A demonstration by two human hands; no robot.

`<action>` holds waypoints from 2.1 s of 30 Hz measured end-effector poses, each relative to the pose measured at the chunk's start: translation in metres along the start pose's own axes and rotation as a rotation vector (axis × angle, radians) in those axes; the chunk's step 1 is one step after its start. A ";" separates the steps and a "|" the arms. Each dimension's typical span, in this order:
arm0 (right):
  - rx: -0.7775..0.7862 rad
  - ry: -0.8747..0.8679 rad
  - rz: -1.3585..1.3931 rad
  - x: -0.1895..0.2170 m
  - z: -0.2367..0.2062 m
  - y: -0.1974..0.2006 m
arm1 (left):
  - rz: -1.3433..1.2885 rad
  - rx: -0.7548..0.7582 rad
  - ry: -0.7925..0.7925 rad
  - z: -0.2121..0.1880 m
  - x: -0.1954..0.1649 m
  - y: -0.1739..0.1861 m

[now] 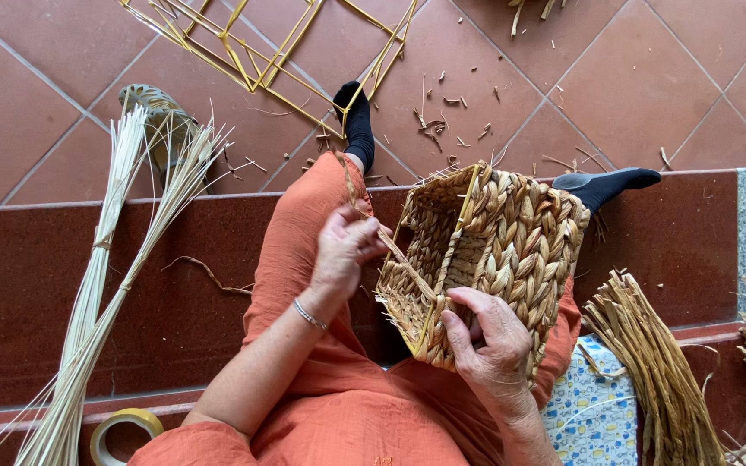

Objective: The person sits on the floor and weaves dried plant fibers into a rectangular basket. They use scissors to trim excess strands and continue interlacing fibers to build up the basket walls.

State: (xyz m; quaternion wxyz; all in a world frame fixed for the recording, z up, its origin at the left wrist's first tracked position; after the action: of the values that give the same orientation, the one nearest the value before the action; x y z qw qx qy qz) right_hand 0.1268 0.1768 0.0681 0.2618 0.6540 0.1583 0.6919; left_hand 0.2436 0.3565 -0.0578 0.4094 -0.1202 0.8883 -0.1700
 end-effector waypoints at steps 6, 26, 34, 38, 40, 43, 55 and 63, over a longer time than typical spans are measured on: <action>0.051 0.025 0.032 -0.004 0.000 0.001 | 0.242 0.032 -0.503 0.014 -0.026 0.012; 0.070 0.080 -0.037 -0.003 0.004 0.002 | 1.503 -0.488 -1.305 -0.010 -0.066 0.060; 0.047 0.019 0.093 -0.010 0.005 0.007 | 0.640 -0.052 -0.491 -0.007 -0.045 0.058; 0.083 0.118 0.094 -0.009 0.014 0.001 | 0.824 -0.196 -0.934 -0.037 -0.068 0.065; 0.166 0.137 0.079 -0.009 0.024 -0.010 | 0.885 -0.278 -1.069 -0.048 -0.080 0.064; 0.279 0.128 0.061 -0.006 0.038 -0.025 | 1.145 -0.369 -1.128 -0.058 -0.099 0.064; 0.180 -0.020 0.143 -0.004 0.035 -0.032 | 1.554 0.508 -1.109 -0.060 -0.050 -0.012; 0.187 -0.011 0.181 -0.013 0.027 -0.029 | 1.623 0.911 -0.680 -0.023 -0.063 -0.012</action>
State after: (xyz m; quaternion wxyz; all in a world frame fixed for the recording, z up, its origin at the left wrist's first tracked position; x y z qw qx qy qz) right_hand 0.1581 0.1896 0.0436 0.1369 0.6909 0.1608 0.6914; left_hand 0.2666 0.3724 0.0039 0.6421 0.6513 0.3863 -0.1198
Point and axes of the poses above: each hand's wrist, its own z-axis towards the middle knuckle, its own y-axis out of the back of the hand, x = y × z, the point moved 2 cm from there along z, towards the middle knuckle, and after that the axes turned 13 degrees about z, right-handed, at the moved point
